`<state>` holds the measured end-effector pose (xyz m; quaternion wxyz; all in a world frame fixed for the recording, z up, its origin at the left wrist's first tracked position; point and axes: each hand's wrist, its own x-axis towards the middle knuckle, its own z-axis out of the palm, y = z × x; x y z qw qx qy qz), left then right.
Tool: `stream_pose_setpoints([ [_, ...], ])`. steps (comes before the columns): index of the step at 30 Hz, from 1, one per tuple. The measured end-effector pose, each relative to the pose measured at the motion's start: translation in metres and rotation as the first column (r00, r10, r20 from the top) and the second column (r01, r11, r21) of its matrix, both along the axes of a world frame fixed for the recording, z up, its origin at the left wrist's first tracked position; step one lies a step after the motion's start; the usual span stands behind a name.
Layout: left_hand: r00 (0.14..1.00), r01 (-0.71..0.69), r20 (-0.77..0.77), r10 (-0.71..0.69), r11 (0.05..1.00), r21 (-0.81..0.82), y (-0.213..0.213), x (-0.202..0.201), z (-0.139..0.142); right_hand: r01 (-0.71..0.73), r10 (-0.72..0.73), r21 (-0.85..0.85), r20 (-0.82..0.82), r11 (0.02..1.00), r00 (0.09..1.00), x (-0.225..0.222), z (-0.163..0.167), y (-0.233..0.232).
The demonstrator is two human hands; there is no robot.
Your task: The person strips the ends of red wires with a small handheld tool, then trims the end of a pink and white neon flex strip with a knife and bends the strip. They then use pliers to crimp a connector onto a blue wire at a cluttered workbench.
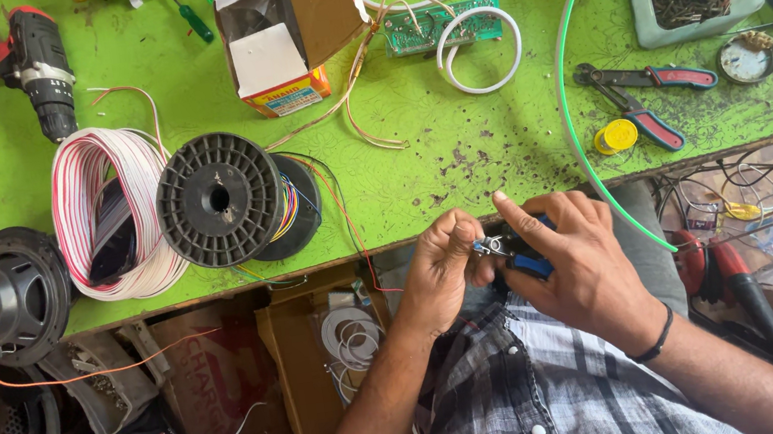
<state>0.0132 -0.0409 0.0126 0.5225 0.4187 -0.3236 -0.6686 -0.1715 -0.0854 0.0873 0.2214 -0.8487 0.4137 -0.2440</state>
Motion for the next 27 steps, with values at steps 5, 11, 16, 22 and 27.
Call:
stream_pose_setpoints([
  [5,1.0,0.012,0.013,-0.012,0.999,-0.047,-0.003,0.001,0.001,-0.035,0.035,0.022,-0.033,0.999,0.999,-0.002,-0.002,-0.001],
  [11,0.997,0.081,0.01,-0.08,0.994,-0.069,0.002,0.014,0.019,-0.048,-0.205,0.657,0.303,0.753,0.931,-0.009,-0.014,0.004],
  [16,0.997,0.061,-0.03,-0.066,0.988,-0.141,0.005,0.025,0.035,0.058,-0.056,-0.013,0.15,0.998,0.987,-0.008,-0.011,0.004],
  [22,0.998,0.06,0.009,-0.059,0.991,-0.119,0.007,0.023,0.042,0.03,-0.029,-0.02,0.074,0.999,0.997,-0.004,0.011,0.01],
  [27,0.991,0.07,0.125,-0.057,0.992,-0.107,0.009,0.018,0.04,0.037,-0.038,-0.024,-0.02,0.999,0.999,-0.007,0.019,0.011],
])
